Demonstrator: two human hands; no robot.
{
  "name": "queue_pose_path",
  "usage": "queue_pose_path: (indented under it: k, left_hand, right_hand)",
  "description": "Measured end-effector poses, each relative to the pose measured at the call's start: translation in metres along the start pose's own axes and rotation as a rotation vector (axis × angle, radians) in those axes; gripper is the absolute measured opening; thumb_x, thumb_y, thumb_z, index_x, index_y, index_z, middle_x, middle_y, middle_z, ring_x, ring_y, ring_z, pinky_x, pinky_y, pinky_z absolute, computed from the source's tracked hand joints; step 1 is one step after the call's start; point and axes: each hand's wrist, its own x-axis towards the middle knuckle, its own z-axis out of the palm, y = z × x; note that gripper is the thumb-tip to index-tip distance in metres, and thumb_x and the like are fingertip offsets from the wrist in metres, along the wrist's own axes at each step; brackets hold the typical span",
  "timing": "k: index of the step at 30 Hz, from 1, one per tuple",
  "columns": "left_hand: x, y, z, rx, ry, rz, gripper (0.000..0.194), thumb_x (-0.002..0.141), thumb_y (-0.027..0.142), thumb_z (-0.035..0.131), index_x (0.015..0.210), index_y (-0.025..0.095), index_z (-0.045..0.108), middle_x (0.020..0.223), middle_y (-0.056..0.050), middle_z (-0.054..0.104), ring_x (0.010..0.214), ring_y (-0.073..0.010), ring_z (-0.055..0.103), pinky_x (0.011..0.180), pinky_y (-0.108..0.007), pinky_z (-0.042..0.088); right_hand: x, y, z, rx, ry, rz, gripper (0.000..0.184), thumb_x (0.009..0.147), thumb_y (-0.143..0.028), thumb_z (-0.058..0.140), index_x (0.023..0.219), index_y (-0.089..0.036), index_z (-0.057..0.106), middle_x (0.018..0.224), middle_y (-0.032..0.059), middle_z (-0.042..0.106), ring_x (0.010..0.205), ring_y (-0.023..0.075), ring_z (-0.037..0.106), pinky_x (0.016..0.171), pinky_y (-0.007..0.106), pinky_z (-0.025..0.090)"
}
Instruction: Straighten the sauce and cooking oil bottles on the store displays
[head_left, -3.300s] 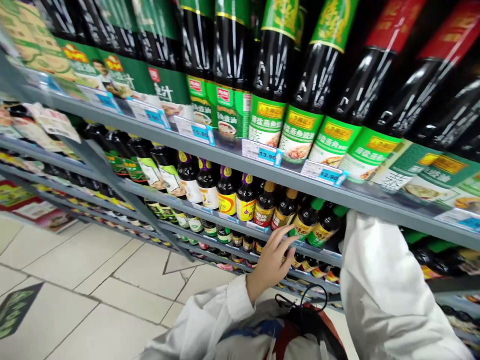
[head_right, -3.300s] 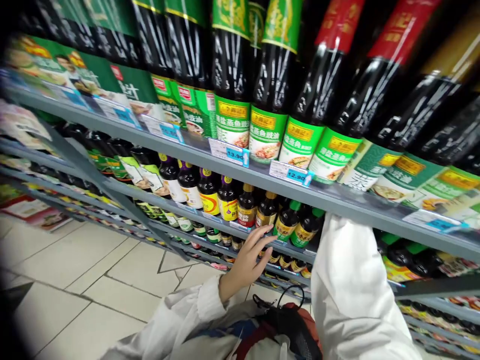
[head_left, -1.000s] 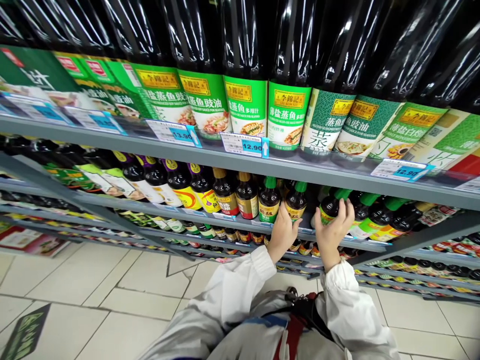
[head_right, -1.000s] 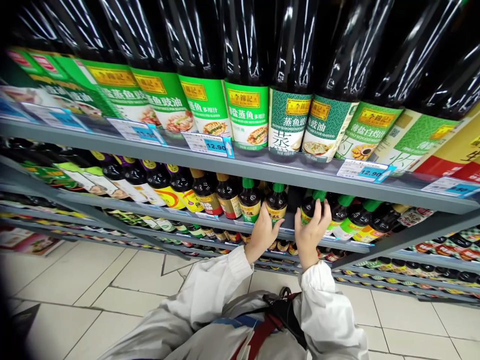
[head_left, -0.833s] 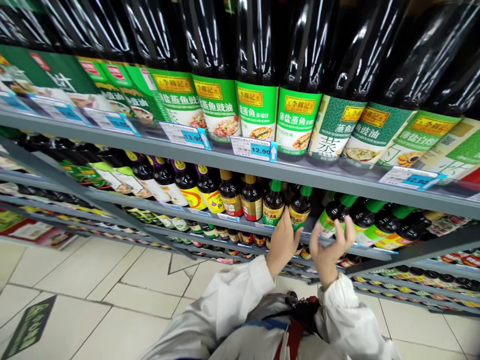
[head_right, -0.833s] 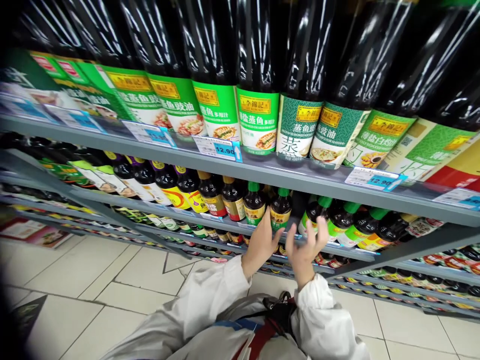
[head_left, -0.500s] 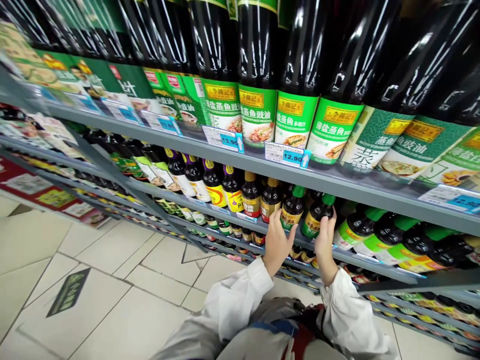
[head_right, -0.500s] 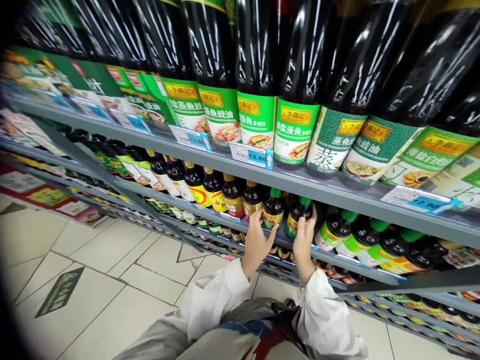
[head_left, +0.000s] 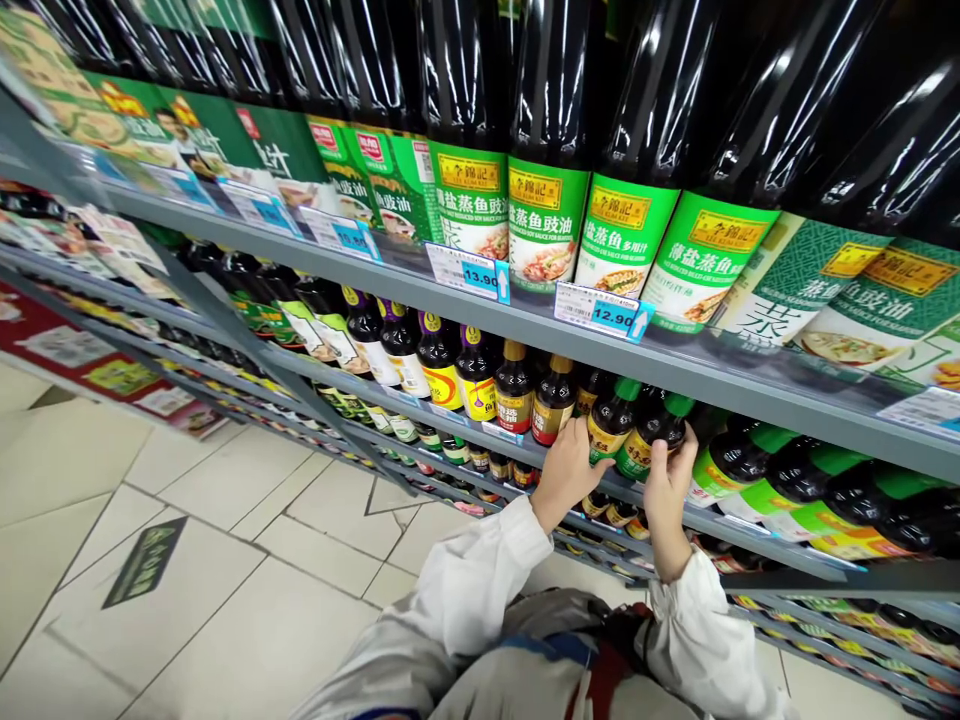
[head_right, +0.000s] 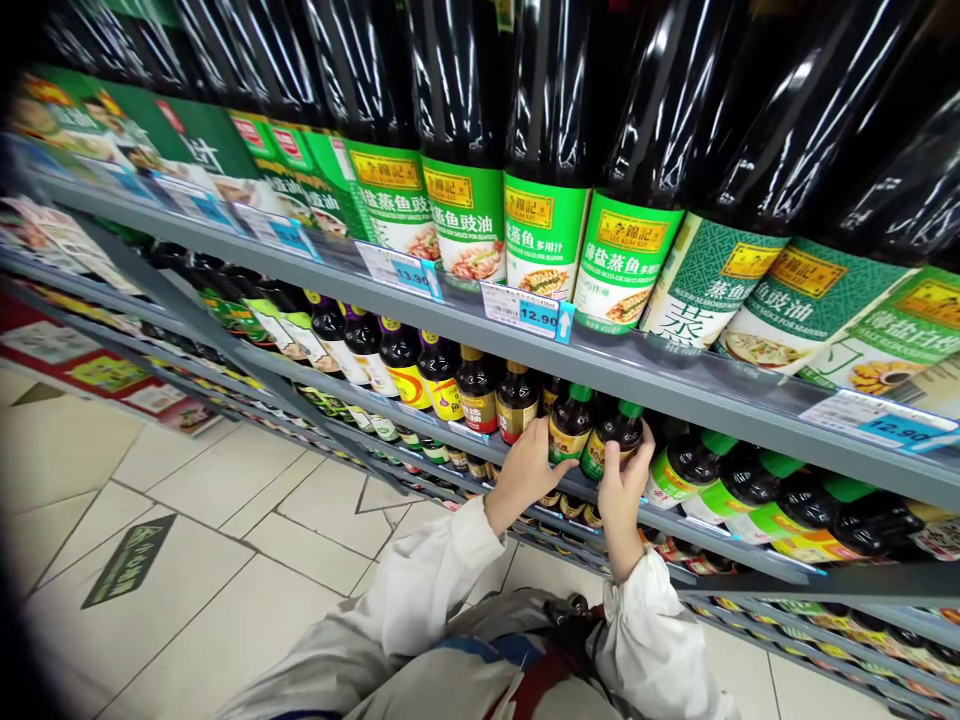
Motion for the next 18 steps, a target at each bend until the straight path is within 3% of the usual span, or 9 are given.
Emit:
queue_pose_path:
  k: [3, 11, 14, 16, 18]
  left_hand:
    - [0.001, 0.005, 0.002, 0.027, 0.010, -0.034, 0.061, 0.080, 0.043, 0.084, 0.118, 0.019, 0.042, 0.114, -0.013, 0.061, 0.111, -0.0353, 0.067, 0.088, -0.047, 0.059]
    - [-0.003, 0.018, 0.014, 0.032, 0.030, -0.130, 0.064, 0.076, 0.051, 0.086, 0.113, 0.021, 0.044, 0.107, -0.009, 0.061, 0.109, -0.0340, 0.067, 0.086, -0.044, 0.059]
    - [-0.008, 0.023, 0.002, -0.033, 0.058, -0.094, 0.070, 0.078, 0.053, 0.083, 0.124, 0.017, 0.044, 0.116, -0.015, 0.060, 0.119, -0.0379, 0.063, 0.095, -0.051, 0.057]
    - [-0.008, 0.028, -0.014, -0.129, 0.123, -0.026, 0.075, 0.084, 0.055, 0.076, 0.137, 0.014, 0.041, 0.130, -0.021, 0.055, 0.132, -0.0400, 0.054, 0.108, -0.056, 0.049]
    - [-0.001, 0.033, -0.031, -0.290, 0.174, 0.073, 0.073, 0.093, 0.051, 0.064, 0.149, 0.015, 0.033, 0.146, -0.022, 0.046, 0.145, -0.0369, 0.043, 0.120, -0.054, 0.039]
  right_hand:
    - [0.001, -0.004, -0.004, -0.042, 0.001, 0.002, 0.076, 0.092, -0.058, 0.062, 0.150, -0.016, 0.037, 0.141, 0.0193, 0.054, 0.126, 0.0273, 0.057, 0.110, 0.047, 0.042]
    - [0.006, 0.000, -0.013, -0.117, -0.018, 0.003, 0.076, 0.096, -0.060, 0.054, 0.152, -0.012, 0.034, 0.135, 0.0208, 0.057, 0.120, 0.0271, 0.059, 0.107, 0.048, 0.044]
    - [0.006, -0.002, -0.017, -0.124, -0.048, 0.017, 0.077, 0.096, -0.060, 0.054, 0.154, -0.013, 0.033, 0.138, 0.0212, 0.056, 0.123, 0.0280, 0.057, 0.110, 0.051, 0.042]
    - [0.007, -0.009, -0.021, -0.089, -0.069, -0.017, 0.076, 0.097, -0.058, 0.054, 0.157, -0.017, 0.032, 0.150, 0.0199, 0.048, 0.137, 0.0286, 0.049, 0.118, 0.052, 0.035]
    - [0.012, -0.017, -0.024, -0.023, -0.077, -0.081, 0.072, 0.099, -0.056, 0.052, 0.158, -0.020, 0.032, 0.158, 0.0168, 0.042, 0.147, 0.0275, 0.040, 0.123, 0.052, 0.027]
